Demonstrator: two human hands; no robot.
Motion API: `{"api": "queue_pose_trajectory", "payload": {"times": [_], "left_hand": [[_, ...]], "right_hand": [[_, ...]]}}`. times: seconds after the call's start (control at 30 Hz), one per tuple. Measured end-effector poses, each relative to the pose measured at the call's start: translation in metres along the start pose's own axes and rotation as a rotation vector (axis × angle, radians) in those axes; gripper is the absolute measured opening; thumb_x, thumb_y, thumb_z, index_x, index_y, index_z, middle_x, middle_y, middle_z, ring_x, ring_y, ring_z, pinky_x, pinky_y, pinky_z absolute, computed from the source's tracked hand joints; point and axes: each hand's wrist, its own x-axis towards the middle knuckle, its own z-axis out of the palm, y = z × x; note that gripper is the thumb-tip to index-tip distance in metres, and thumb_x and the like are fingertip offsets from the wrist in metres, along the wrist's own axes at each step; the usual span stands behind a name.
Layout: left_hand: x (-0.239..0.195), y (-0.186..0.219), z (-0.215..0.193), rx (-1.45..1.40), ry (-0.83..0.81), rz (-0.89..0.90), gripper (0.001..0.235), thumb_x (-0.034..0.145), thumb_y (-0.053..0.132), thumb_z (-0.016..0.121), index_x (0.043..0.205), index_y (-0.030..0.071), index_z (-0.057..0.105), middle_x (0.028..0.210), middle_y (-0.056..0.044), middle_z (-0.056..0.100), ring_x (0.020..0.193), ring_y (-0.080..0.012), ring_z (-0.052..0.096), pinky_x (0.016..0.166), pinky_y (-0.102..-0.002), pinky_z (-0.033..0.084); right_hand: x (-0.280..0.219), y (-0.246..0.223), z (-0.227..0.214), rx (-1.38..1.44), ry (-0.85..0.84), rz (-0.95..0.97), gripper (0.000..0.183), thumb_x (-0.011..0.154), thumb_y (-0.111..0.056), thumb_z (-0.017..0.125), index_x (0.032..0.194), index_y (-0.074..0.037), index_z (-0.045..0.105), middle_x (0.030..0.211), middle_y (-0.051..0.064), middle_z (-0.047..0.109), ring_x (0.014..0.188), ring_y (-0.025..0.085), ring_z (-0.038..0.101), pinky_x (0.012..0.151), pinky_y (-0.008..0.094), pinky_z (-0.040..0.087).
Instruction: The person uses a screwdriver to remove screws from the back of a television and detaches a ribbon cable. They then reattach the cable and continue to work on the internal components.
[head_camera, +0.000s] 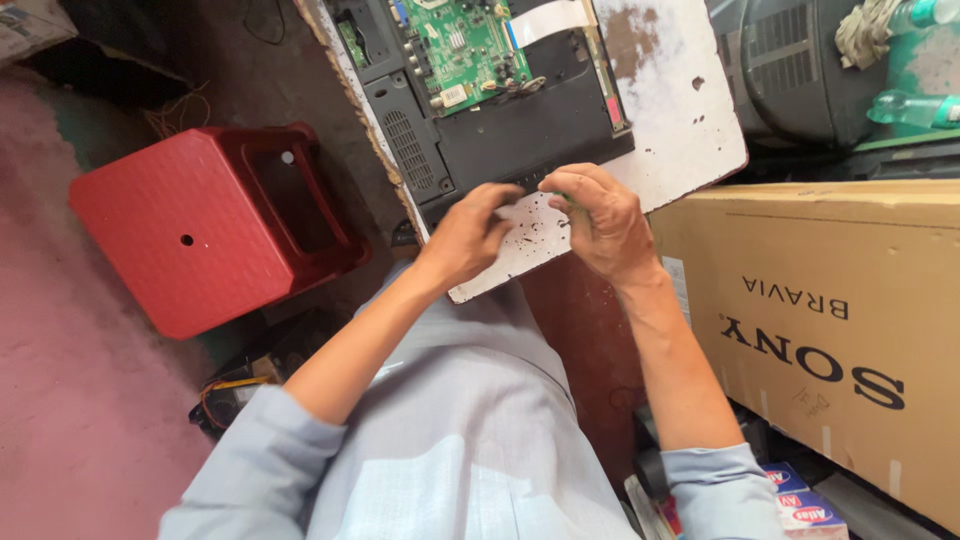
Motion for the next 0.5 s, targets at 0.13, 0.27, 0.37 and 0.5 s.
{"api": "queue_pose_trajectory", "payload": {"times": [0.13,0.27,0.37,0.5], "left_hand": [[0.031,-0.007,0.038,-0.194,-0.018,0.048,0.046,0.088,-0.006,0.059,0.133,0.003,0.058,0.119,-0.016,0.066,0.106,-0.0264,0.068,0.090,-0.035,0.055],[0.047,-0.018,0.075,-0.370,0.112,0.007,0.039,0.091,-0.005,0.050,0.125,0.005,0.066,0.104,-0.011,0.073,0.087,-0.0178,0.074,0.081,-0.031,0.059],[0.047,-0.025,0.085,-0.349,0.213,-0.006,0.018,0.096,-0.001,0.057,0.107,0.003,0.071,0.090,-0.011,0.074,0.081,-0.0157,0.070,0.076,-0.031,0.057],[0.038,-0.022,0.083,-0.305,0.314,-0.052,0.015,0.092,0.002,0.062,0.103,0.003,0.072,0.083,-0.011,0.073,0.072,-0.0130,0.068,0.071,-0.031,0.056]], "right_hand": [[-0.002,-0.009,-0.002,-0.047,0.043,-0.096,0.024,0.096,0.003,0.064,0.119,-0.002,0.063,0.108,0.017,0.065,0.096,0.032,0.067,0.084,0.037,0.055],[-0.019,-0.002,0.023,0.115,0.249,0.037,0.019,0.112,-0.011,0.049,0.117,0.004,0.059,0.103,0.019,0.060,0.095,0.028,0.059,0.088,0.037,0.051],[-0.017,0.027,0.050,0.522,0.457,0.131,0.025,0.118,-0.017,0.046,0.101,-0.001,0.053,0.083,0.009,0.055,0.076,0.017,0.052,0.072,0.031,0.047],[-0.003,0.064,0.031,0.912,-0.083,0.122,0.048,0.116,-0.012,0.051,0.068,-0.006,0.046,0.060,0.004,0.045,0.055,0.010,0.039,0.054,0.027,0.033]]}}
